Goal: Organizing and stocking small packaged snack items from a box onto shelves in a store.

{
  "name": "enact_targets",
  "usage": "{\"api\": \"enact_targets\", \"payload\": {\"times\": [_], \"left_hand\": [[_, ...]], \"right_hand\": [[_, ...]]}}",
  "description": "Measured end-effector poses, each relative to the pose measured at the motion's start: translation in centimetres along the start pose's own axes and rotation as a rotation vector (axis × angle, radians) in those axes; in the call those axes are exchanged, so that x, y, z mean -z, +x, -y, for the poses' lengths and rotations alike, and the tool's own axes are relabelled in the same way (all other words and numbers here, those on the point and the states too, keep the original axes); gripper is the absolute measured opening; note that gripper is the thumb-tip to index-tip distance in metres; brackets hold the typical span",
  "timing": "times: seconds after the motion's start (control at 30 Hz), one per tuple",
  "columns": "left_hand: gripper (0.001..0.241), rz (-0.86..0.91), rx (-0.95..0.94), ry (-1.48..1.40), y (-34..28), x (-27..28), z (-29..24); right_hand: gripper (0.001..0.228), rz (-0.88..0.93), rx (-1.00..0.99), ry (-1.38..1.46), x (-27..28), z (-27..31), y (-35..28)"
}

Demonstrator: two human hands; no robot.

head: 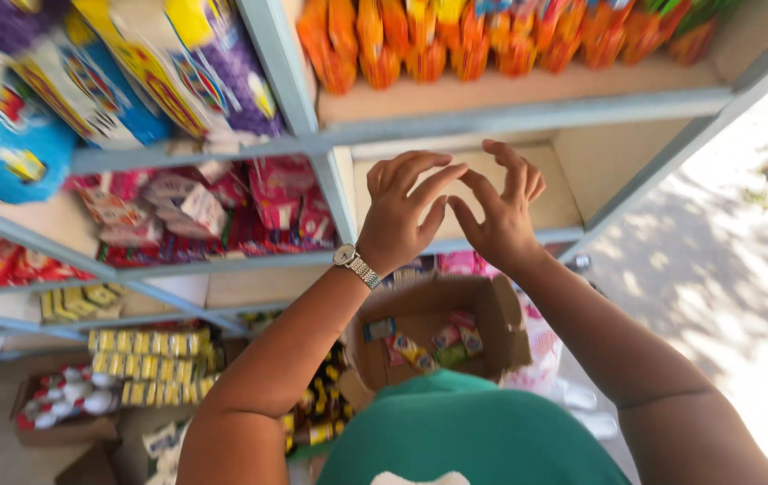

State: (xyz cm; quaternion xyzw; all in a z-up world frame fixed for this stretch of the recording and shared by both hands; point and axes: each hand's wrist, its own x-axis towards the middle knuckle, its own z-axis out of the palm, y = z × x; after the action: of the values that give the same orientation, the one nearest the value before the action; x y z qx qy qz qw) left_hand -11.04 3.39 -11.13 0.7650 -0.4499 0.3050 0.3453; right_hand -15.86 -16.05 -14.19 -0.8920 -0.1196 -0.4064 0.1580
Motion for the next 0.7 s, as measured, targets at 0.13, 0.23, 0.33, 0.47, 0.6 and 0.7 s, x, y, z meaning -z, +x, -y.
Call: {"api": "enact_targets", "payload": {"times": [0.13, 0.23, 0.33, 0.47, 0.6, 0.7], "left_hand": [[0.057, 0.081, 0.105, -0.105, -6.1, -3.6, 1.5], [0.061, 0.164, 0.277, -0.235, -12.4, -5.8, 1.0], [0.058, 0.215, 0.350, -0.276, -16.8, -7.9, 1.9], [0.057, 0.310, 0.533, -0.262, -24.5, -10.6, 2.8], [0.049, 0.505, 0.738, -0.151, -32.8, -13.6, 3.8], [0.037, 0.664, 0.925, -0.151, -36.6, -14.8, 3.6]], "right_hand": [[0.040, 0.149, -0.055, 0.073, -3.9, -0.8, -5.2], [0.044, 0.379, -0.153, 0.166, -5.5, -0.4, -10.9], [0.043, 0.490, -0.197, 0.249, -7.6, -1.3, -14.2], [0.045, 0.667, -0.255, 0.354, -10.8, -4.0, -20.6], [0.045, 0.847, -0.327, 0.514, -13.3, -7.1, -27.1], [0.043, 1.088, -0.716, 0.578, -14.7, -8.0, -30.3]]}}
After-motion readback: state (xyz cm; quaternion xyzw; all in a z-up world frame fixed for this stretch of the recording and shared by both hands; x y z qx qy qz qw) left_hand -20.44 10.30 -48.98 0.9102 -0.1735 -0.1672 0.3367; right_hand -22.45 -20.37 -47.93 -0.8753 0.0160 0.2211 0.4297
